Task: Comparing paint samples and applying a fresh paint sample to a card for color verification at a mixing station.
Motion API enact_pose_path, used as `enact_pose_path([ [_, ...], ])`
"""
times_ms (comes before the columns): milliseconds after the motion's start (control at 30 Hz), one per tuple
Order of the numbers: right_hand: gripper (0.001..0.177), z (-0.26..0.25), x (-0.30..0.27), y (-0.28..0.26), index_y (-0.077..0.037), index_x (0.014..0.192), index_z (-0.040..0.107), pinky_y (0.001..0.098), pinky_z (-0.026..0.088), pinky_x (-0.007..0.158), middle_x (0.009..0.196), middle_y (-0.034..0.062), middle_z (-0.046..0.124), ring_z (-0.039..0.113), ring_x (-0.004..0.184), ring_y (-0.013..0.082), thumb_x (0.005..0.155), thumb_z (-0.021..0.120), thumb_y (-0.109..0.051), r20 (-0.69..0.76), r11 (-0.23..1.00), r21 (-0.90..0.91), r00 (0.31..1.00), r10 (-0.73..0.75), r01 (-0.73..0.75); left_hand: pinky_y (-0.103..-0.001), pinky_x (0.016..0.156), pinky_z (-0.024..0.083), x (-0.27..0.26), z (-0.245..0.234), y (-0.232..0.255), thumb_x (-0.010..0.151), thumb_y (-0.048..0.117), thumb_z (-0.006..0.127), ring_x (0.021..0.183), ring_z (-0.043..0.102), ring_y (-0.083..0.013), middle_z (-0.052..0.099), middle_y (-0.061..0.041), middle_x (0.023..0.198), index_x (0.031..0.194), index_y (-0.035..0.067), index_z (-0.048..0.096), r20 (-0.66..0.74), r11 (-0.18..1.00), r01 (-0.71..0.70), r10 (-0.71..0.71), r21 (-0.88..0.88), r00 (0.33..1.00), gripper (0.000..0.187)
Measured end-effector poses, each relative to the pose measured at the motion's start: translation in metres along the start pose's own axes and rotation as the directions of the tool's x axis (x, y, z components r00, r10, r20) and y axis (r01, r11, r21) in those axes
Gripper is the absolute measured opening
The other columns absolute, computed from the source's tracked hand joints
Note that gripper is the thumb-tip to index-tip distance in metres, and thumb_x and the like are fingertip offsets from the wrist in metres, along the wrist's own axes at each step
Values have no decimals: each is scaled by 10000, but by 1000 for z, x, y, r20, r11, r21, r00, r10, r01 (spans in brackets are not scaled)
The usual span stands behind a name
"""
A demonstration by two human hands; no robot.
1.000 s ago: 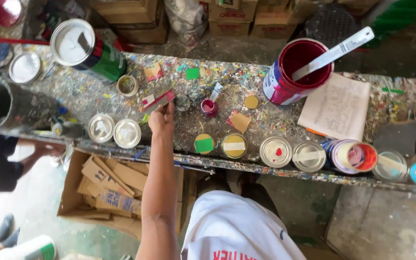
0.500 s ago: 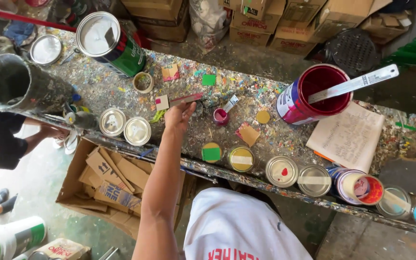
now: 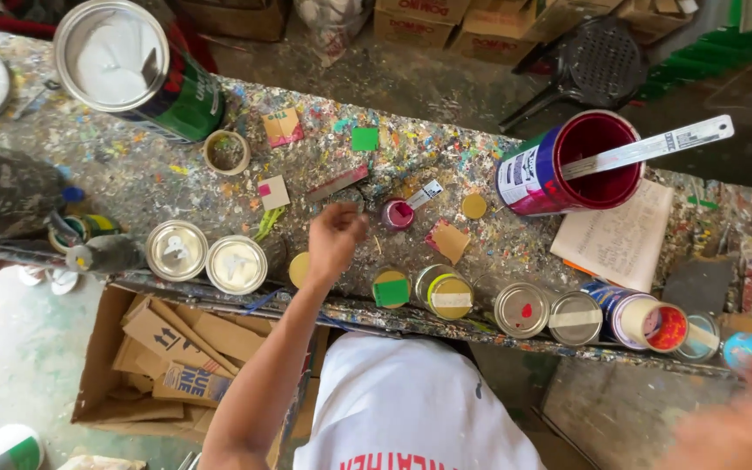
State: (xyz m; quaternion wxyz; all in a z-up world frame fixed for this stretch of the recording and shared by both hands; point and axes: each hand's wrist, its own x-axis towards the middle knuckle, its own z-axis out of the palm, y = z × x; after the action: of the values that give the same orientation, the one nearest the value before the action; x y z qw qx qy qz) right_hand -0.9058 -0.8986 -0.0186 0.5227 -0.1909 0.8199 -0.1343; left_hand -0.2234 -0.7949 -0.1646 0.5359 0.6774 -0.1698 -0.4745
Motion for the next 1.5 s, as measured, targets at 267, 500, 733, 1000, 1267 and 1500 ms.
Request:
enact_pose_path([
  [267, 413, 435, -113, -57, 60, 1471, 604, 469, 654, 935, 1339, 300, 669, 766, 1110, 367, 1088, 691, -70, 390, 399, -49, 385, -836, 916, -674, 1042, 617, 3, 34, -26, 921, 91, 823, 1323, 638, -554, 598, -365, 1462, 1645, -71, 367, 254, 710, -332, 218, 621, 942, 871],
  [500, 206, 498, -57, -80, -66, 1258, 731, 446, 594, 799, 847, 95, 808, 818, 866, 289, 1107, 694, -201, 587, 205, -264, 326, -741, 942, -636, 1063, 612, 37, 57, -60, 930, 220, 856, 1325, 662, -492, 592, -237, 1561, 1740, 16, 155, 286, 622, -298, 121, 725, 950, 1091],
  [733, 126, 495, -112, -127, -32, 1202, 699, 514, 595, 886, 1030, 158, 704, 765, 1003, 401, 1091, 640, -37, 838, -161, -138, 28, -546, 977, -660, 1014, 604, 37, 56, -47, 950, 204, 803, 1271, 689, -525, 663, -266, 1461, 1721, 37, 220, 294, 735, -367, 234, 571, 927, 981],
  [1000, 228, 516, -211, -180, 12, 1276, 685, 631, 559, 999, 1142, 286, 796, 749, 1153, 493, 1056, 624, -2, 965, -89, -52, 27, -262, 995, -659, 1008, 557, -7, 30, 51, 623, 104, 943, 1144, 673, -593, 706, -327, 1208, 1543, -21, 477, 191, 735, -632, 603, 247, 775, 1040],
  [1267, 435, 668, -252, -204, -126, 1473, 669, 373, 628, 876, 1184, 125, 794, 773, 953, 228, 1047, 753, -99, 878, -137, 171, -214, -429, 976, -583, 1078, 566, -31, -90, 71, 709, 117, 905, 1197, 705, -492, 739, -256, 1237, 1472, -37, 583, -171, 802, -536, 585, 264, 793, 843],
  [1500, 220, 829, -264, -204, -100, 1230, 791, 321, 641, 946, 1252, 80, 730, 725, 1102, 213, 1034, 803, -1, 793, -157, 429, -455, -405, 889, -450, 924, 566, -52, -207, 95, 861, 246, 890, 1126, 687, -321, 717, -144, 1277, 1267, 82, 686, -417, 836, -420, 543, 354, 729, 483],
])
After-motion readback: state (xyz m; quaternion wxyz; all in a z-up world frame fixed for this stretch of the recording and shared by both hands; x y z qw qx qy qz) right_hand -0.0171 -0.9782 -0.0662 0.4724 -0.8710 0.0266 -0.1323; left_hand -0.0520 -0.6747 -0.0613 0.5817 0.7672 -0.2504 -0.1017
